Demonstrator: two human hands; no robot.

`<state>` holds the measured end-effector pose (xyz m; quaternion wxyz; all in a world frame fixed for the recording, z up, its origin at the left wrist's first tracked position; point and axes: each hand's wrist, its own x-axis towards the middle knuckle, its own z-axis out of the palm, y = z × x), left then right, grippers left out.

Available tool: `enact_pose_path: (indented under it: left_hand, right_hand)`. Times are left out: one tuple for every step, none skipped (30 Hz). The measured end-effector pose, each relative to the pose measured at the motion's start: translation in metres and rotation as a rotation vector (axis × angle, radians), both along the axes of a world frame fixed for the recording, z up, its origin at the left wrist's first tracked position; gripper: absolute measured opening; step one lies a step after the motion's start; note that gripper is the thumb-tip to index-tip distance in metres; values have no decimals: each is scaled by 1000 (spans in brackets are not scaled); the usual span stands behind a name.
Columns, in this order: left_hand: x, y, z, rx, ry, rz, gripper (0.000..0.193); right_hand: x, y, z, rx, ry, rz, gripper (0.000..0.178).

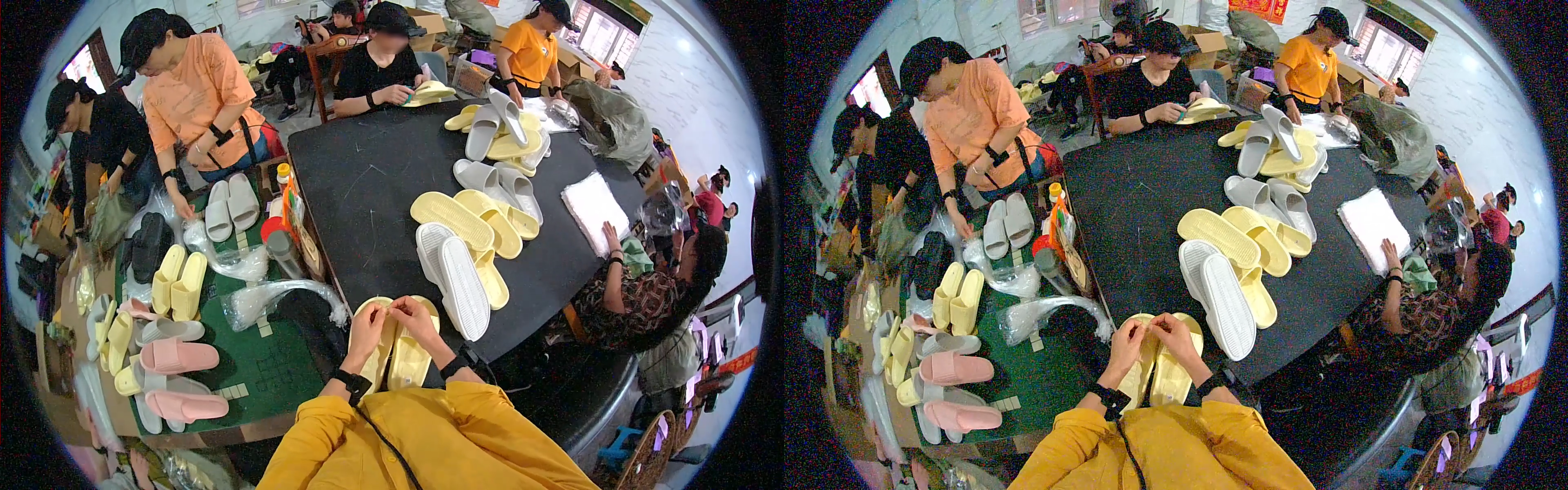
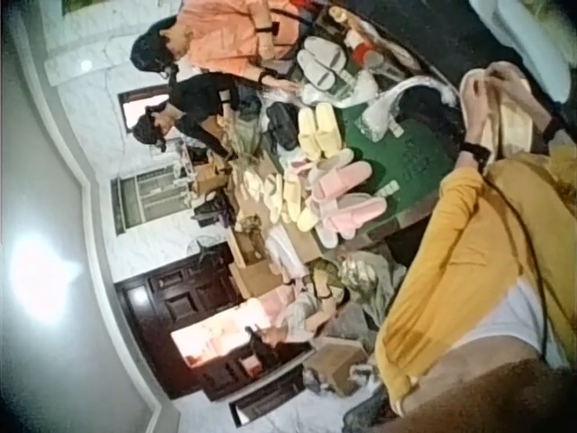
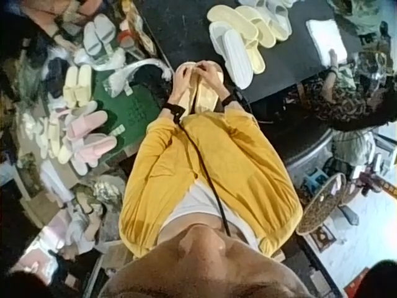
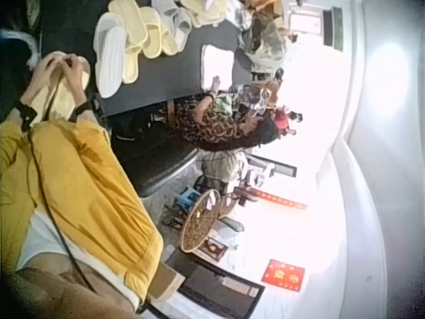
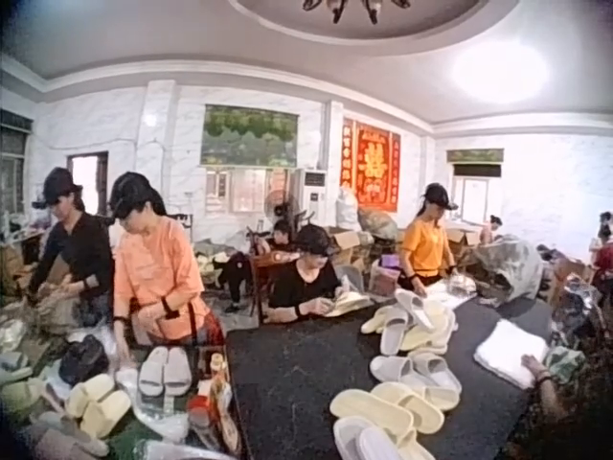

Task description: The recorder is assembling and inspecting rubber slippers (slides) by attaching uppers to the soles and organizing finished pairs.

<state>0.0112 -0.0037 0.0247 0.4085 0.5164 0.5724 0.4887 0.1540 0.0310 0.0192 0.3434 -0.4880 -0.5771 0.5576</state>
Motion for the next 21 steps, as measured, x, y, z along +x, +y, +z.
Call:
enact_pose_path:
  left_hand:
    - [-1,-1,3,-26,-64,-9,15]
    - [-4,-3,6,-25,-64,-10,15]
    - [-8,-5,9,-71,-52,-64,16]
    - [-14,-12,16,-118,-38,-103,17]
    - [-15,-18,25,-196,-7,-147,18]
    - [-18,-26,34,-201,-5,-133,18]
    - [-26,-37,47,-199,-22,-179,19]
    - [-36,-48,58,-196,-38,-215,20]
    - [-52,-57,61,-245,65,-236,19]
    - [-65,-66,64,-258,67,-183,19]
    - [-77,-76,73,-191,8,-192,19]
    - [-90,-90,82,-125,-48,-192,19]
    - [-106,-103,100,-195,-32,-173,18]
    - [-121,-112,108,-206,-24,-134,18]
    - [-137,-126,115,-299,-85,-106,17]
    - [-150,-141,122,-387,-153,-76,16]
    - [-161,-153,134,-435,-189,-5,15]
    - [-175,-169,135,-370,-120,80,14]
    - [-187,-179,143,-321,-56,183,13]
    - [-199,-188,152,-270,9,279,13]
    - [-215,-199,159,-276,6,382,12]
  right_hand:
    - [0,-1,1,-20,55,-12,12]
    - [0,-2,1,-40,110,-24,13]
    - [2,-1,2,-40,110,-23,13]
    - [0,-2,5,-61,201,-48,14]
    - [2,-2,4,-84,290,-80,15]
    - [4,-3,3,-62,376,-111,19]
    - [4,-5,8,-44,318,-120,18]
    - [8,-8,20,-25,263,-118,18]
    - [13,-8,29,37,173,-126,17]
    - [23,-6,36,107,83,-140,16]
    - [32,-5,40,118,163,-219,13]
    - [37,-6,55,95,188,-318,12]
    - [44,-5,68,210,-15,-375,10]
    - [72,1,45,288,-10,-412,11]
    - [83,2,42,302,-51,-436,12]
    - [92,3,43,321,-93,-459,13]
    - [100,1,40,300,-101,-482,14]
    - [107,0,36,282,-107,-501,16]
    - [114,-2,29,279,-103,-514,16]
    - [123,-4,21,277,-101,-532,16]
    - [133,-5,9,284,-115,-530,16]
